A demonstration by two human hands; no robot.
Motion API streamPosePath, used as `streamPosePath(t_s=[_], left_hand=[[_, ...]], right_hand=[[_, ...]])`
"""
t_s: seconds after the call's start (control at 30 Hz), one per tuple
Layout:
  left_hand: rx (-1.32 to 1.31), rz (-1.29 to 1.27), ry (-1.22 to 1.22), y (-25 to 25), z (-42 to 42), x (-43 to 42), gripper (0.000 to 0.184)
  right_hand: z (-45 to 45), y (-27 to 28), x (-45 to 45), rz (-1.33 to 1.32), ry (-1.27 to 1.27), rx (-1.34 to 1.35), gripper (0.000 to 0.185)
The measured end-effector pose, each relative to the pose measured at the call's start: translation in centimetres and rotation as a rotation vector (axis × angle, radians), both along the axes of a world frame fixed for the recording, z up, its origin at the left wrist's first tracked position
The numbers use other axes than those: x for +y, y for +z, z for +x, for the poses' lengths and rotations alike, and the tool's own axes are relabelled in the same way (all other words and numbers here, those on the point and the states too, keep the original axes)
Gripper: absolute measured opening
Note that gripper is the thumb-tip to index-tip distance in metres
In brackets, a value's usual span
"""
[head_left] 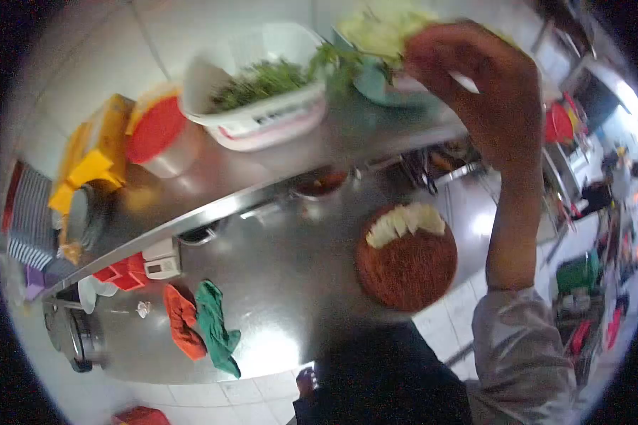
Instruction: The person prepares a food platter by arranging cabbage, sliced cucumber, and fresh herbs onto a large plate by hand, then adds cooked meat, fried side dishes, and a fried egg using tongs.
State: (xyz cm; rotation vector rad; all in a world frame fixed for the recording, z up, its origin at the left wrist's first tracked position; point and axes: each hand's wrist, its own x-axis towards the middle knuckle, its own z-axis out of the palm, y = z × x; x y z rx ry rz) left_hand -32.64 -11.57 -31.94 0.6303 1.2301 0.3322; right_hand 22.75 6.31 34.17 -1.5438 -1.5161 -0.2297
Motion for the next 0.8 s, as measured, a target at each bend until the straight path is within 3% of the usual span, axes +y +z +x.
streamPosePath(t_s=[0.07,0.13,0.2,0.27,0.33,0.4,0.47,0.7,0.8], left_hand=[[0.014,-0.013,-0.033,0.3,0.4,0.1,0.031],[0.036,-0.023,-0.059,0.8,0.5,-0.5,0.030],[0.060,-0.026,-0.082,1.4,0.1,-0.8,0.029],[0.085,-0.019,-0.104,2.0,-0.4,-0.6,0.029],[0.111,-0.008,-0.120,2.7,-0.8,0.0,0.028],[0.136,0.003,-0.116,3.7,-1.0,1.1,0.028],[0.154,0.026,-0.101,4.8,-1.3,2.2,0.027],[0.137,0.052,-0.001,8.9,0.7,5.4,0.023],[0.142,-0.013,-0.026,9.0,1.3,5.1,0.022]], right_hand=[[-2.1,-3.7,-5.3,-0.265,-0.372,0.178,0.019],[-1.3,-12.9,-7.9,-0.182,-0.237,0.413,0.017],[-1.9,-21.1,-9.3,-0.297,-0.406,0.540,0.015],[-1.5,-32.0,-9.9,-0.213,-0.553,0.548,0.009],[-2.5,-38.2,-10.3,-0.089,-0.525,0.701,0.009],[-3.0,-39.4,-10.5,0.039,-0.490,0.845,0.009],[-3.1,-39.2,-10.8,-0.213,-0.643,0.534,0.010],[-1.4,-40.7,-11.1,-0.312,-0.544,0.454,0.013],[-0.9,-41.8,-10.9,-0.287,-0.612,0.265,0.011]])
